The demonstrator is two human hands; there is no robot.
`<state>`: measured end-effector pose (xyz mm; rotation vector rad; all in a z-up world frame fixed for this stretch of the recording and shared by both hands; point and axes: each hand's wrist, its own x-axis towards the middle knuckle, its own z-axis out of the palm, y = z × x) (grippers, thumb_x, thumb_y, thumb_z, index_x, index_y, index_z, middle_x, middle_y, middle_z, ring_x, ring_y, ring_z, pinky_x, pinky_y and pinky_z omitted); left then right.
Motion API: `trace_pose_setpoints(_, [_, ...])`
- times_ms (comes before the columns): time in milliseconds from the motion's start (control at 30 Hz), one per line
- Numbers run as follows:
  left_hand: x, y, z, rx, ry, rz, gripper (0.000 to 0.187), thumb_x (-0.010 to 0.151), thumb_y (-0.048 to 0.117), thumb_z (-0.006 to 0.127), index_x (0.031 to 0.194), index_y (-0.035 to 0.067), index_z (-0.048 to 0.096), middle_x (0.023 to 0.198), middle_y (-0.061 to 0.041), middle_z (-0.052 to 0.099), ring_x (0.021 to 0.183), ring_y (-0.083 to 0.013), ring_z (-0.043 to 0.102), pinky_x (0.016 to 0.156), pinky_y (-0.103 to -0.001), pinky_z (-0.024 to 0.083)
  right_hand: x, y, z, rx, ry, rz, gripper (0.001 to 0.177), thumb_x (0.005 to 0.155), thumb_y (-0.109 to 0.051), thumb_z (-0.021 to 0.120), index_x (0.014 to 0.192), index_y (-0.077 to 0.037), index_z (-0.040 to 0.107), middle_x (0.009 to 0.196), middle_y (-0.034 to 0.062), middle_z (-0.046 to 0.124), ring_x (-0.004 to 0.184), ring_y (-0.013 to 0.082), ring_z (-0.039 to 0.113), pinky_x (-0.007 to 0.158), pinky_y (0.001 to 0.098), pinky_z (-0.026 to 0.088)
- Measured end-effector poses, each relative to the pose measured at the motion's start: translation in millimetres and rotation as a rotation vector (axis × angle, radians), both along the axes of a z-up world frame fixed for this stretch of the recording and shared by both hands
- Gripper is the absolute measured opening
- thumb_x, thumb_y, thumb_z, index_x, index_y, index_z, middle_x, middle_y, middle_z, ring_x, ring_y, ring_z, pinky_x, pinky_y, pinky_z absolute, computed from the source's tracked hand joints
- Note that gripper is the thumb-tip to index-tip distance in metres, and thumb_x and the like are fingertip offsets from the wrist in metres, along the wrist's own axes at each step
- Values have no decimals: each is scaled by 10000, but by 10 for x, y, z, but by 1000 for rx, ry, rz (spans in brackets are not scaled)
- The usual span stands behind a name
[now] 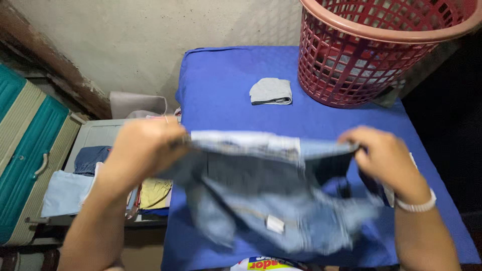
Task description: The person folds several pieces of clothing one by one on a blue-covered surface. Items include a floral top, a white top, a pink striped top, a light blue top, a pink top with a graphic, and denim shorts. Each item is folded and placed into a drawer beside the workspace.
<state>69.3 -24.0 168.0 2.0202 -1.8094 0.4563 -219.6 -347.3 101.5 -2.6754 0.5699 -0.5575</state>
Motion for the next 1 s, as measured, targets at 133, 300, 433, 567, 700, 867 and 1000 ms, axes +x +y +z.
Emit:
trace_pose_setpoints(133, [-24, 69, 254, -164, -231, 155, 188, 769, 233, 824, 847, 104, 712, 776, -72, 618, 701, -281, 641, 601, -392, 479, 133, -132, 281, -324, -343, -117, 403, 802, 68, 603, 1168, -60, 715, 1110, 155, 705, 1007, 369, 682, 879, 429, 541])
trace_pose_setpoints(300, [-107, 450, -226, -287, -253, 221, 183, 728, 197, 803, 864, 102, 728, 723, -61, 545, 663, -282, 587, 594, -417, 436, -4, -591, -104, -396, -368, -295, 369, 853, 40, 626, 1201, -61, 693, 1108, 145, 706, 1041, 363, 682, 922, 433, 542])
trace_pose_setpoints(433, [-156, 480, -1302, 8, -117, 214, 165, 688, 98, 735, 847, 114, 692, 699, -95, 578, 578, -313, 578, 540, -457, 457, -54, -876, -1067, -24, -200, -245, 386, 837, -1, 589, 1194, -97, 700, 1113, 154, 725, 1026, 361, 717, 910, 437, 558])
trace_pose_setpoints(567, [-550, 487, -2139, 249, 246, 168, 167, 748, 107, 710, 912, 107, 681, 817, -108, 646, 760, -338, 670, 653, -461, 525, -363, -799, -1918, 207, 245, -257, 447, 818, -13, 625, 1230, -151, 728, 1090, 172, 745, 998, 358, 716, 880, 429, 551])
trace_pose_setpoints(700, [-505, 661, -2167, 327, 533, 108, 573, 650, 430, 825, 1062, 41, 733, 1016, -189, 723, 901, -430, 682, 691, -484, 540, -580, -880, -2094, 484, 422, -147, 485, 802, -130, 772, 1284, -142, 721, 1039, 190, 711, 977, 332, 666, 871, 405, 552])
trace_pose_setpoints(867, [99, 521, -2066, 313, 565, 429, 441, 890, 482, 642, 1041, 87, 767, 1012, -154, 734, 982, -352, 684, 851, -460, 527, -328, -1172, -1961, 614, 293, 48, 536, 799, -260, 793, 1294, -95, 672, 1042, 74, 747, 976, 197, 681, 896, 339, 546])
trace_pose_setpoints(1000, [964, -121, -2405, 96, 407, 677, 515, 911, 483, 670, 1165, 37, 724, 1100, -235, 676, 1077, -423, 627, 903, -529, 492, 503, -1365, -2305, 300, 76, 37, 456, 955, -238, 692, 1364, -49, 618, 1297, 169, 686, 1148, 296, 671, 1001, 388, 505])
